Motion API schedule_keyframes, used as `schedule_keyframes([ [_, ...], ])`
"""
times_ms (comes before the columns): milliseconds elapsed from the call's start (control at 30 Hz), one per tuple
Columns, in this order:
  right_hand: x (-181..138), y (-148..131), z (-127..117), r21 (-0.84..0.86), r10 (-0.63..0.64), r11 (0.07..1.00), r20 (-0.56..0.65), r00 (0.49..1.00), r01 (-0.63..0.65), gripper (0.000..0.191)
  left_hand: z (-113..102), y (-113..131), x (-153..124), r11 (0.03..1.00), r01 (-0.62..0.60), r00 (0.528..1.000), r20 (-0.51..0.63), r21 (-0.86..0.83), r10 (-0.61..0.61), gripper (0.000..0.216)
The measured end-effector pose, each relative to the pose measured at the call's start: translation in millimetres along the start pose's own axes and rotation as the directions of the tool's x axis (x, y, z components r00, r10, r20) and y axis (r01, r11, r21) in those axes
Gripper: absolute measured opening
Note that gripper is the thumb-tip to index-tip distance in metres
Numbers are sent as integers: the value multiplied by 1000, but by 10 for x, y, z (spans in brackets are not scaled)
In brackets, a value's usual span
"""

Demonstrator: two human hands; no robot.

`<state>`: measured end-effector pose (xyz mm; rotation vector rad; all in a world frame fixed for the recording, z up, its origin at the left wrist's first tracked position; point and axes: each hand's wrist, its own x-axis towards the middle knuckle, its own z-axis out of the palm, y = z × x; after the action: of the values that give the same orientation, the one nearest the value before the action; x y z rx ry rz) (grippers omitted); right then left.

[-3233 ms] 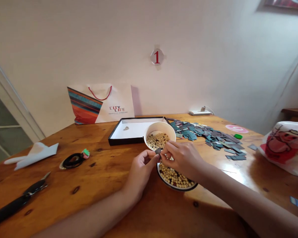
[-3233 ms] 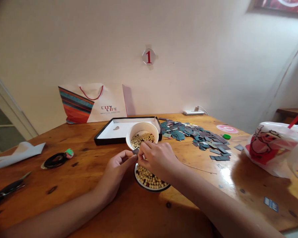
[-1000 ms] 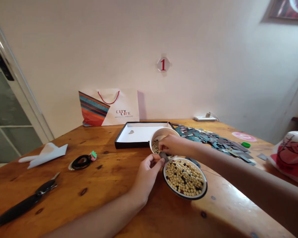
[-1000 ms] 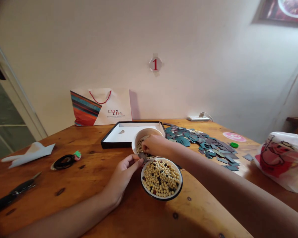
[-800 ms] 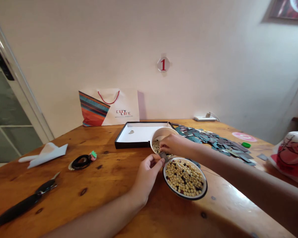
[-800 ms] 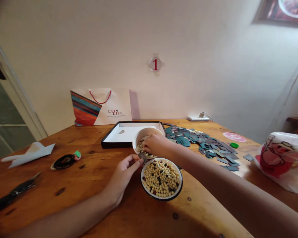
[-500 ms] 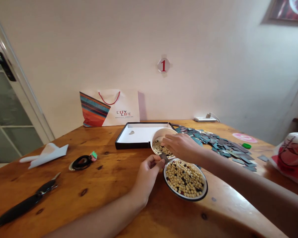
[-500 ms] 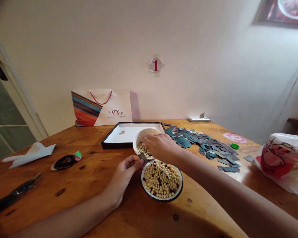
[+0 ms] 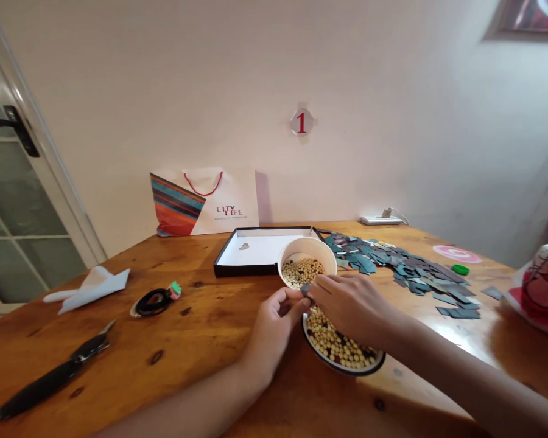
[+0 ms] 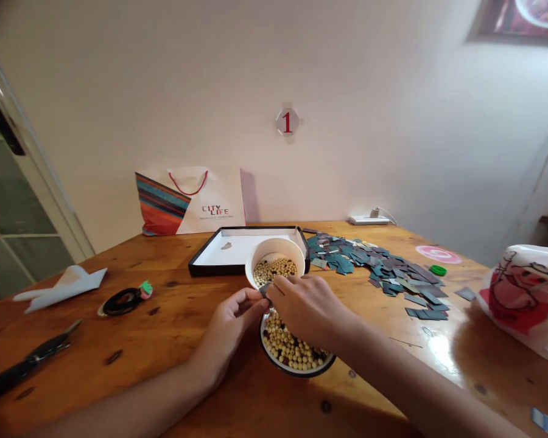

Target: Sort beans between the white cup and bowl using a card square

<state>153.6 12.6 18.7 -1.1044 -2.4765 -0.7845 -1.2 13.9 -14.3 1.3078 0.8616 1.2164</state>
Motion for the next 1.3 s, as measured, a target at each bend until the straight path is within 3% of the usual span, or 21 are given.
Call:
schedule_keyframes([
  [867,-19,0,-4,7,-23,1000,-51,998,23,13,12,15,-5,1000,-9,999,32,21,8,16],
  [1300,-33,-6,-29,70,-7,998,3,1000,7,12,15,9,10,999,-25,1000,16,29,24,16],
])
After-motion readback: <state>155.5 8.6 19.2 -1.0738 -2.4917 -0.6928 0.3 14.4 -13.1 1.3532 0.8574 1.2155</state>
